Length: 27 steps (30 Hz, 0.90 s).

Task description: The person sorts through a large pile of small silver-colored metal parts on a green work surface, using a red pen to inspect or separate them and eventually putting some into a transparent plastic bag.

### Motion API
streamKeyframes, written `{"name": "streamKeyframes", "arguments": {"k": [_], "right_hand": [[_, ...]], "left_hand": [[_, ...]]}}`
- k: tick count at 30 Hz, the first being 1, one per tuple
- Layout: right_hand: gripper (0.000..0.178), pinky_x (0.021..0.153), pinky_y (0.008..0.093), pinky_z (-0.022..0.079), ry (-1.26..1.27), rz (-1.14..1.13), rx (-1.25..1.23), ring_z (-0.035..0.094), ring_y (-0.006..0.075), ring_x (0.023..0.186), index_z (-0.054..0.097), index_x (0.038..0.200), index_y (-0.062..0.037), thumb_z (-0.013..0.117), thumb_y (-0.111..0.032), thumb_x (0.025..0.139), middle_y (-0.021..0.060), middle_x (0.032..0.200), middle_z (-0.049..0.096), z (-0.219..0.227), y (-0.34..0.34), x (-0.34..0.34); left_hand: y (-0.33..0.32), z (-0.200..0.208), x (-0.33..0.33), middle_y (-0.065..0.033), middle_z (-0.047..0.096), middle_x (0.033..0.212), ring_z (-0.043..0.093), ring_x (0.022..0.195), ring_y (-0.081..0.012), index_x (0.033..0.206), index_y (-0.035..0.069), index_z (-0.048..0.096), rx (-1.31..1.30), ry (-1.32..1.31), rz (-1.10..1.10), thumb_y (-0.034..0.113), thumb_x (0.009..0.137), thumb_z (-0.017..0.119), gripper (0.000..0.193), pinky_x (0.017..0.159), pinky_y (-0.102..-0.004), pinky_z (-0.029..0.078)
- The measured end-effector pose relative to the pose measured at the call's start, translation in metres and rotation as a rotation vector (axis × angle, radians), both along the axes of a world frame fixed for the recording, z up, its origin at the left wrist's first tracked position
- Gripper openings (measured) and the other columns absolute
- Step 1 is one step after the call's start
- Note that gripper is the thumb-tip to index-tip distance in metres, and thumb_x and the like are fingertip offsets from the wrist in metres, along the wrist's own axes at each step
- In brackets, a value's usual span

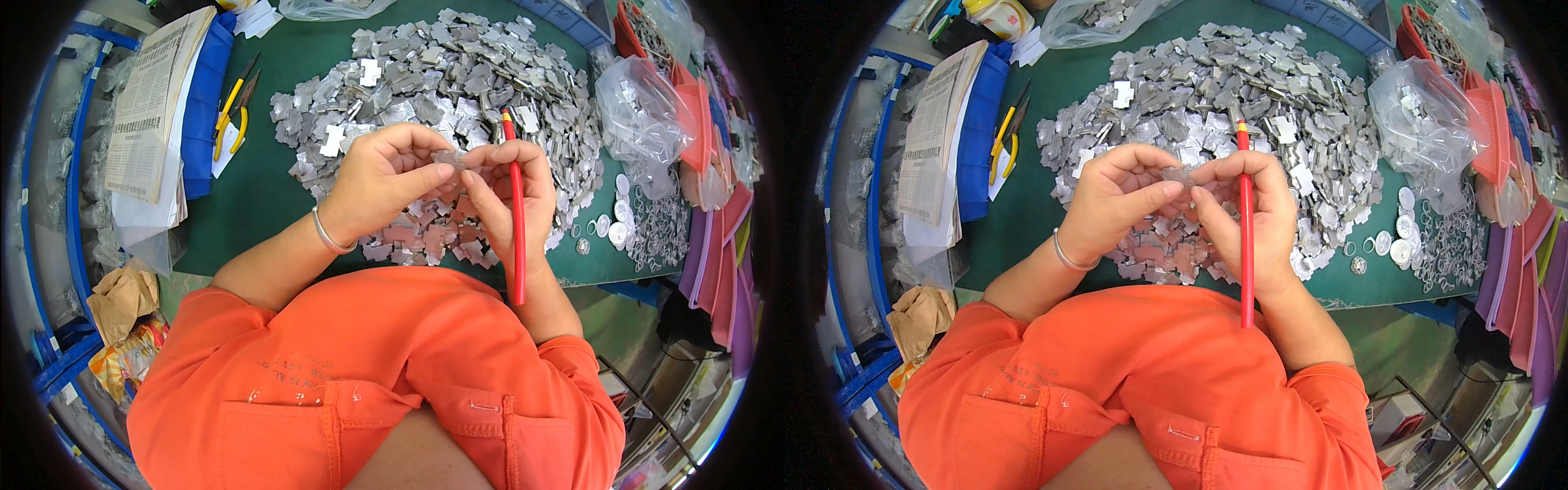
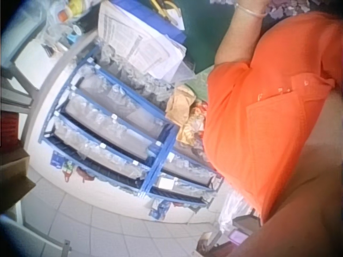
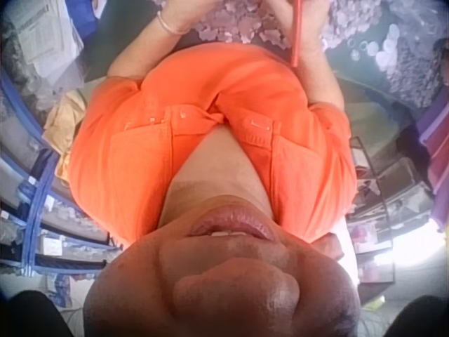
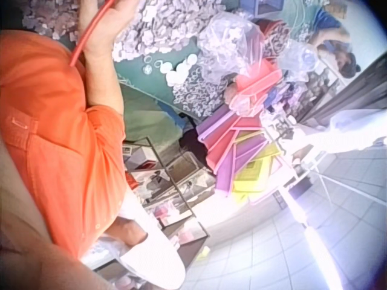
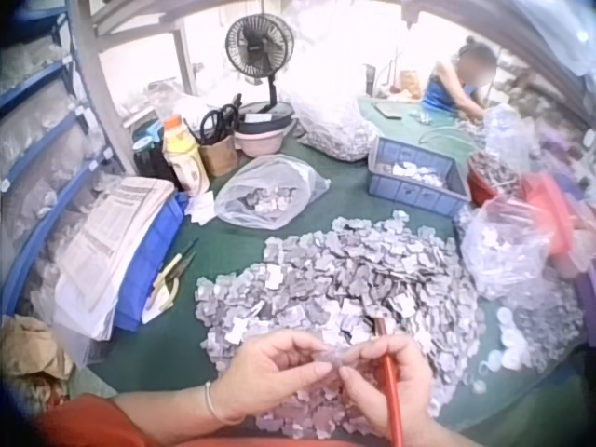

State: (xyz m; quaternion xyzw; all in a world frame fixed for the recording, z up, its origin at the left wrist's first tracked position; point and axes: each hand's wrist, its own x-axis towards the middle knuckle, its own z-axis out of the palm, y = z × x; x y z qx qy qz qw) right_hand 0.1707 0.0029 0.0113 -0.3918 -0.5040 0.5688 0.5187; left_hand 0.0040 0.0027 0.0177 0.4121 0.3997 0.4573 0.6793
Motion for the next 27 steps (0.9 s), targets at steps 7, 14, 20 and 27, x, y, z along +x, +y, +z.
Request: {"name": "streamKeyframes", "arguments": {"k": [7,14,20,27], "right_hand": [[0.028,0.062,0.0252,0.053,-0.002,-0.007,0.074,0.060,0.0135,0.074,0.041,0.096,-0.0010,0.057,0.013,0.077,0.0118,0.090,0.058,-0.001,-0.001,0.000],[0.030,0.064,0.0243,0.051,-0.007,0.006,0.072,0.060,0.0131,0.075,0.042,0.097,-0.0019,0.058,0.012,0.076,0.0116,0.091,0.058,-0.003,-0.001,0.001],[0.031,0.066,0.0231,0.049,-0.056,0.012,0.104,0.058,0.0115,0.075,0.043,0.098,-0.0026,0.059,0.012,0.075,0.0113,0.092,0.059,-0.007,-0.002,0.003],[0.029,0.060,0.0211,0.049,-0.001,-0.014,0.170,0.056,0.0103,0.071,0.043,0.096,-0.0025,0.059,0.011,0.076,0.0112,0.091,0.058,-0.008,-0.002,0.000]], "left_hand": [[-0.003,-0.007,0.003,-0.0100,0.062,0.086,0.063,0.078,-0.0153,0.091,-0.003,0.054,0.003,-0.105,0.040,-0.002,0.079,0.062,0.014,0.068,-0.0258,0.054],[-0.005,-0.010,0.002,-0.0118,0.061,0.086,0.063,0.080,-0.0176,0.087,-0.003,0.053,-0.009,-0.134,0.041,-0.004,0.079,0.061,0.012,0.070,-0.0274,0.054],[-0.004,-0.016,0.003,-0.0140,0.061,0.089,0.063,0.081,-0.0178,0.085,-0.003,0.053,0.042,-0.200,0.049,-0.006,0.079,0.061,0.010,0.071,-0.0279,0.054],[-0.005,-0.025,0.004,-0.0123,0.061,0.090,0.061,0.083,-0.0159,0.085,-0.004,0.057,0.251,-0.106,0.104,-0.007,0.078,0.061,0.009,0.072,-0.0271,0.052]]}}
